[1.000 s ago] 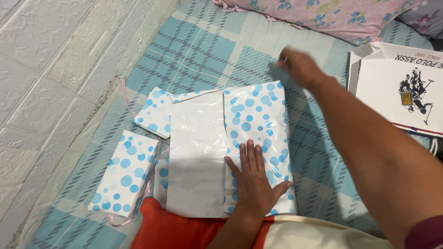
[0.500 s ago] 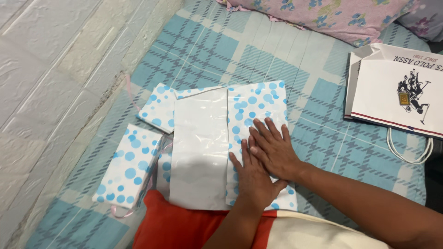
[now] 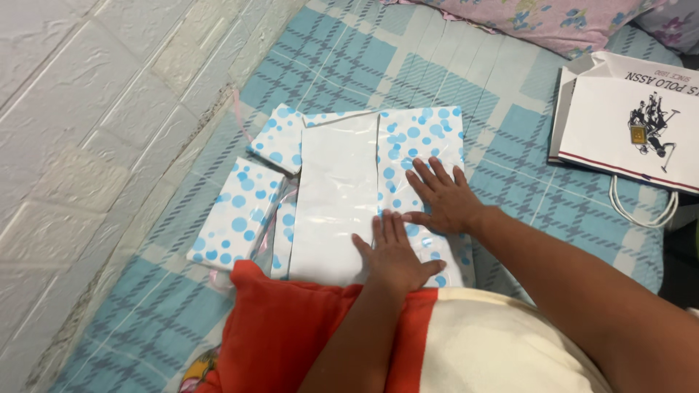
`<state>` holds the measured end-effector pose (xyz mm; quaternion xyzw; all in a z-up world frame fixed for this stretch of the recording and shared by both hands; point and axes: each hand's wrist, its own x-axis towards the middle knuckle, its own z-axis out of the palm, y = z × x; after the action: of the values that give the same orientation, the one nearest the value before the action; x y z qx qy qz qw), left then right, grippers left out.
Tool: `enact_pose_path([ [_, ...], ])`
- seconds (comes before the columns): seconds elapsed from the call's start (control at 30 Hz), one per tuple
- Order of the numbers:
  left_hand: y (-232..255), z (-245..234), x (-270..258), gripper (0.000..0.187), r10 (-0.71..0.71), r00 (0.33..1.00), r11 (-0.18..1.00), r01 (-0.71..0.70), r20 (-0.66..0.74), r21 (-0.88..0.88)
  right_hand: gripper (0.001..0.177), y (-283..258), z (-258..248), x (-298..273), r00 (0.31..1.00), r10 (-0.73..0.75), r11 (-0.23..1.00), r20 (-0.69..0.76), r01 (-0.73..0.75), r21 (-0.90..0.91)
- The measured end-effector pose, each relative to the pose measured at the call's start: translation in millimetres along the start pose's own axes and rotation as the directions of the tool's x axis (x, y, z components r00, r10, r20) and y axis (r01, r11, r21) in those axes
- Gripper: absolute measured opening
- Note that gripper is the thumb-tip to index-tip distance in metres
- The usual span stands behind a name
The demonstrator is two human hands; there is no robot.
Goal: The person folds a small patterned handbag and places it on a sheet of white tissue paper. They then cover the bag with blue polka-dotted wrapping paper and fold the paper around the item, smoothing the edges to create a wrapped package.
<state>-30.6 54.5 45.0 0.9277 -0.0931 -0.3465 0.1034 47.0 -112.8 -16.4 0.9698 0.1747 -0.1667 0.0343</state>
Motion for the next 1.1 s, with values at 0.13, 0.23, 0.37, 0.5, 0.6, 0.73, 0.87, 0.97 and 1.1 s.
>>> enact_pose_path([
  [0.13, -6, 0, -12, 0.108, -0.037, 0.989, 0.995, 0.022, -0.142, -0.102, 0.102, -7, -8, -1, 0.995, 0.052, 0.999, 0.089, -0.053, 0.013],
  [0.23, -1, 5, -5, 0.102, 0.047, 0.914, 0.907, -0.208, -0.403, -0.366, 0.086, -8, -6, -4, 0.998, 0.061, 0.997, 0.024, -0.062, 0.041],
  [0.37, 19, 16, 13, 0.099, 0.207, 0.823, 0.681, -0.510, -0.530, -0.526, 0.068, 1, -1, -2, 0.998, 0.057, 0.989, -0.016, -0.054, 0.140],
  [0.5, 28, 21, 26, 0.100, 0.168, 0.913, 0.760, -0.361, -0.373, -0.541, 0.060, 7, 4, -5, 0.996, 0.055, 0.978, -0.069, -0.039, 0.206],
  [0.6, 32, 24, 26, 0.096, 0.158, 0.927, 0.831, -0.310, -0.340, -0.461, 0.061, 16, 3, -8, 0.910, 0.037, 0.964, -0.413, 0.077, 0.255],
  [0.73, 36, 29, 23, 0.103, 0.219, 0.921, 0.907, -0.314, -0.323, -0.280, 0.077, 32, -10, 7, 0.746, 0.553, 0.588, -0.371, -0.034, 0.808],
  [0.87, 38, 26, 19, 0.115, 0.237, 0.929, 0.930, -0.301, -0.283, -0.211, 0.080, 54, -28, 20, 0.786, 0.578, -0.092, 0.220, -0.206, 0.974],
  [0.97, 42, 20, 14, 0.121, 0.226, 0.948, 0.948, -0.267, -0.225, -0.174, 0.077, 60, -35, 24, 0.847, 0.437, -0.167, 0.302, -0.253, 0.953],
  [1.1, 48, 14, 10, 0.123, 0.206, 0.953, 0.958, -0.242, -0.220, -0.151, 0.063, 59, -34, 29, 0.864, 0.361, -0.245, 0.350, -0.274, 0.930],
])
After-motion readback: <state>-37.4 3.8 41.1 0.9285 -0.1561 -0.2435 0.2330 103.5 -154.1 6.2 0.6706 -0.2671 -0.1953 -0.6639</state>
